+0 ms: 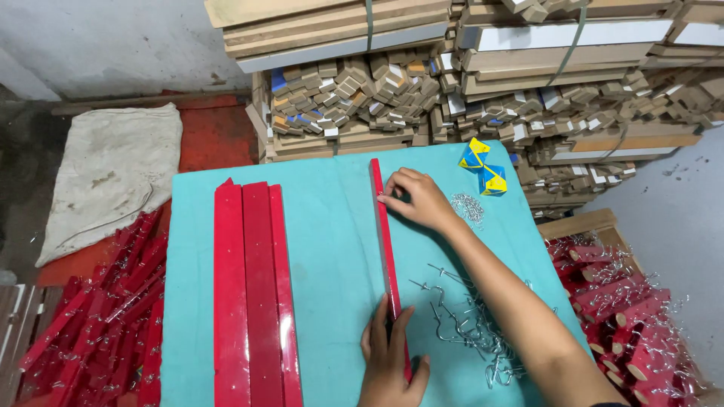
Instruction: Attaching metal hooks to red plastic strips to assemble a product
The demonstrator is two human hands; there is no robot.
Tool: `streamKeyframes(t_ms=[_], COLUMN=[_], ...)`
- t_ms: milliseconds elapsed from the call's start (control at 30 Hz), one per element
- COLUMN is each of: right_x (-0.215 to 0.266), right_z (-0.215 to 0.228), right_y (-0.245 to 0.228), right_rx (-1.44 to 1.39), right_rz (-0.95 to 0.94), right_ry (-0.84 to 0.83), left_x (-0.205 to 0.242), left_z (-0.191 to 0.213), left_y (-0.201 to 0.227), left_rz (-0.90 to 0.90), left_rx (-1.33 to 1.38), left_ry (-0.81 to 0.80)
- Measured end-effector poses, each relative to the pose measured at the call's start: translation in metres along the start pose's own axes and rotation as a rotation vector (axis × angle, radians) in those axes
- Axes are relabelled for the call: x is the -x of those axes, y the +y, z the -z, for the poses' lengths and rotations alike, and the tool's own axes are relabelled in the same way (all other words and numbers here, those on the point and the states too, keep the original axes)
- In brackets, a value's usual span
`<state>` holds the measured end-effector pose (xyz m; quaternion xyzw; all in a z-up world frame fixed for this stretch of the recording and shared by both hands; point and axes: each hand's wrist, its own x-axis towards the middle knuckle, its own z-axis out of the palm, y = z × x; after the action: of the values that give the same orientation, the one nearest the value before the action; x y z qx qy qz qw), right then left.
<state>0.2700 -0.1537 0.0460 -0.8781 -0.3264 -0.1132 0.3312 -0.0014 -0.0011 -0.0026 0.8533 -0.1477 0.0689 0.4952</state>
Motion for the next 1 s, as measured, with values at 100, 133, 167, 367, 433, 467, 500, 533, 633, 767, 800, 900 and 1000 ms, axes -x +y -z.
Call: streamKeyframes(t_ms=[100, 133, 167, 367, 433, 467, 500, 533, 633, 767, 800, 900, 1000], right_x=[-0.005, -0.008, -0.011, -0.019, -0.019, -0.019, -0.019, -0.017, -0.016, -0.019, -0.023, -0.028, -0.032], right_z=[-0.006, -0.009, -0.011, -0.038, -0.043, -0.041, -0.039, -0.032, -0.009, 0.015, 0.019, 0.015, 0.017], right_y=[-0.005, -0.006, -0.008, -0.016, -0.016, -0.018, -0.019, -0.013, 0.0, 0.001, 0.0, 0.007, 0.003], right_rx=[0.296, 0.295, 0.339, 0.309, 0.289, 0.26, 0.231, 0.231, 0.015, 0.004, 0.009, 0.051, 0.257], right_rz=[-0.059, -0.059, -0.132, -0.595, -0.706, -0.685, -0.664, -0.663, -0.414, -0.243, -0.156, 0.005, 0.191], right_ry=[-0.121, -0.12, -0.19, -0.189, -0.14, -0.175, -0.209, -0.208, -0.352, -0.44, -0.437, -0.43, -0.387], left_x=[-0.003, -0.003, -0.002, -0.003, -0.004, -0.004, -0.005, -0.004, -0.006, -0.004, -0.006, -0.003, -0.005], left_z=[0.008, 0.008, 0.009, 0.006, 0.006, 0.008, 0.01, 0.01, 0.01, 0.01, 0.012, 0.007, 0.012], left_y=[0.007, 0.008, 0.009, 0.006, 0.005, 0.006, 0.008, 0.008, 0.007, 0.011, 0.012, 0.006, 0.01], left_rz=[0.016, 0.016, 0.042, 0.018, 0.015, 0.019, 0.022, 0.021, 0.022, 0.037, 0.063, -0.002, 0.038], left_rx=[0.007, 0.006, 0.014, -0.003, -0.016, -0.005, 0.007, 0.006, 0.003, 0.007, 0.01, 0.005, 0.012], left_ry=[-0.025, -0.026, -0.037, -0.036, -0.037, -0.053, -0.068, -0.067, -0.062, -0.067, -0.082, -0.016, -0.07])
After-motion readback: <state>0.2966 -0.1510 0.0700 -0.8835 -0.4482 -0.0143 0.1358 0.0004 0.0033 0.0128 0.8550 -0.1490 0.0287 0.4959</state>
